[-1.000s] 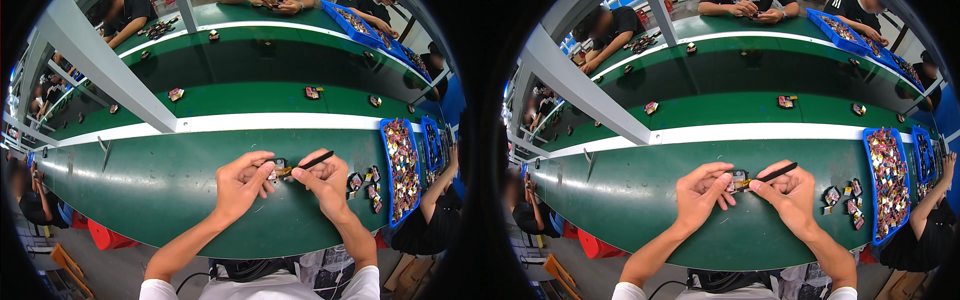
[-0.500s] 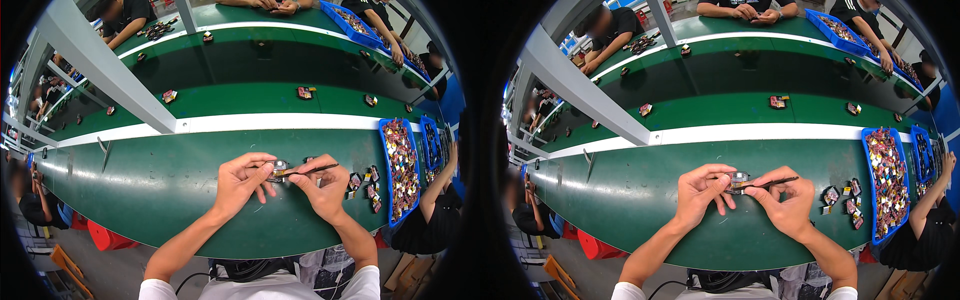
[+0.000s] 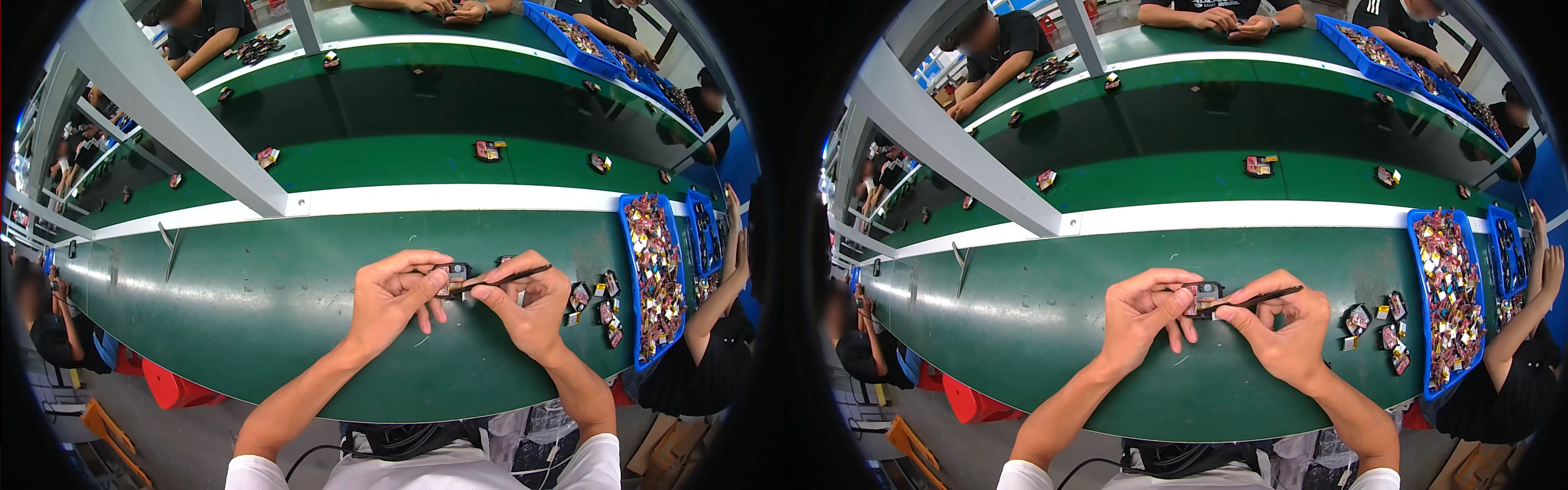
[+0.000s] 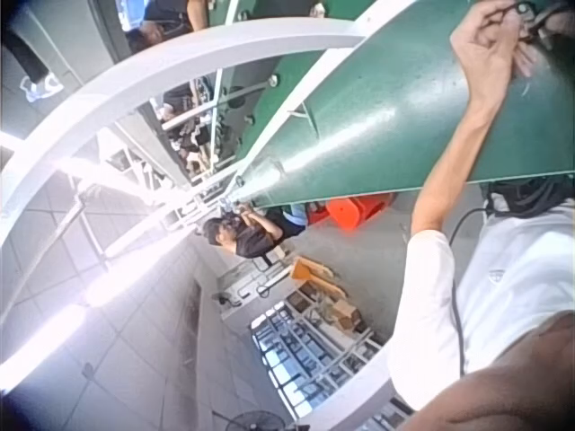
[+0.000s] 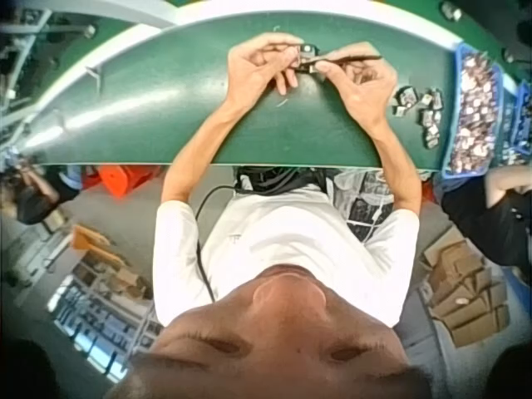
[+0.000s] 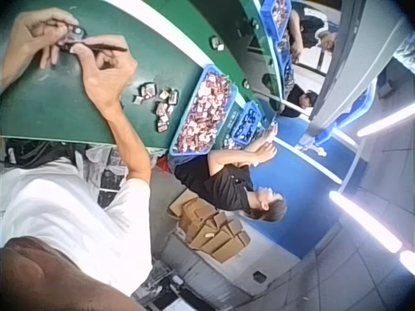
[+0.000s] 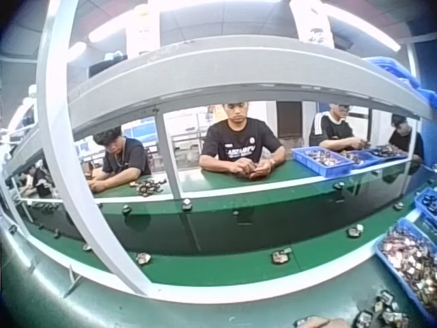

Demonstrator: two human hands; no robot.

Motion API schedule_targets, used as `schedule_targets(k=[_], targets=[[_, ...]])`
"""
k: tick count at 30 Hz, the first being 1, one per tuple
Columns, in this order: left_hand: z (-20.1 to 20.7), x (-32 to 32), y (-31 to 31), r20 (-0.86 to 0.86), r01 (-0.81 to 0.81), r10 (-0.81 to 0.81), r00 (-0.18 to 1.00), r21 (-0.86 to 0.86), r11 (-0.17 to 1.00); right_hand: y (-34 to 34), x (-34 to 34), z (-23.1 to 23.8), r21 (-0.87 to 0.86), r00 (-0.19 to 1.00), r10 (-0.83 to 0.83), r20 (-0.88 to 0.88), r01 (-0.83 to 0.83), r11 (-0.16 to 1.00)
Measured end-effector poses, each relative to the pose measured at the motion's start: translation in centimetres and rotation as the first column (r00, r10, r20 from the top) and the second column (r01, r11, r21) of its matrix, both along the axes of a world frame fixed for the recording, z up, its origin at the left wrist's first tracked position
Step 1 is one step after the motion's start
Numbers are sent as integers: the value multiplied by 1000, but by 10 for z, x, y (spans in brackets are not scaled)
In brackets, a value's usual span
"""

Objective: Assembling small electronic components using tweezers on a factory assembly line.

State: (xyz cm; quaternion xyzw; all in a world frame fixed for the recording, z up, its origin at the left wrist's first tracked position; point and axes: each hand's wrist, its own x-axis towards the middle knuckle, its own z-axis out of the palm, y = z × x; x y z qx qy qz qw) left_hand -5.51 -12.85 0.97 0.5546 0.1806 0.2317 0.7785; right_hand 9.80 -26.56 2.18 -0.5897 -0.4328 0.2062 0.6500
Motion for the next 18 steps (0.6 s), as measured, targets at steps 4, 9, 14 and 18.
schedule_targets(k=[4, 9, 14, 18], targets=[[-1, 0, 1, 17, -1, 2, 1000, -22, 1000, -1, 1, -1, -11, 996, 2, 88, -1, 1000], [0, -1, -1, -20, -10, 10, 1000, 14, 1000, -1, -2, 1, -38, 998, -4, -70, 2, 999], [4, -1, -1, -18, -19, 20, 1000, 15, 1000, -1, -4, 4, -52, 998, -7, -56, 4, 999], [4, -1, -1, -16, -17, 17, 1000, -25, 1000, -3, -3, 3, -51, 1000, -5, -4, 4, 999]])
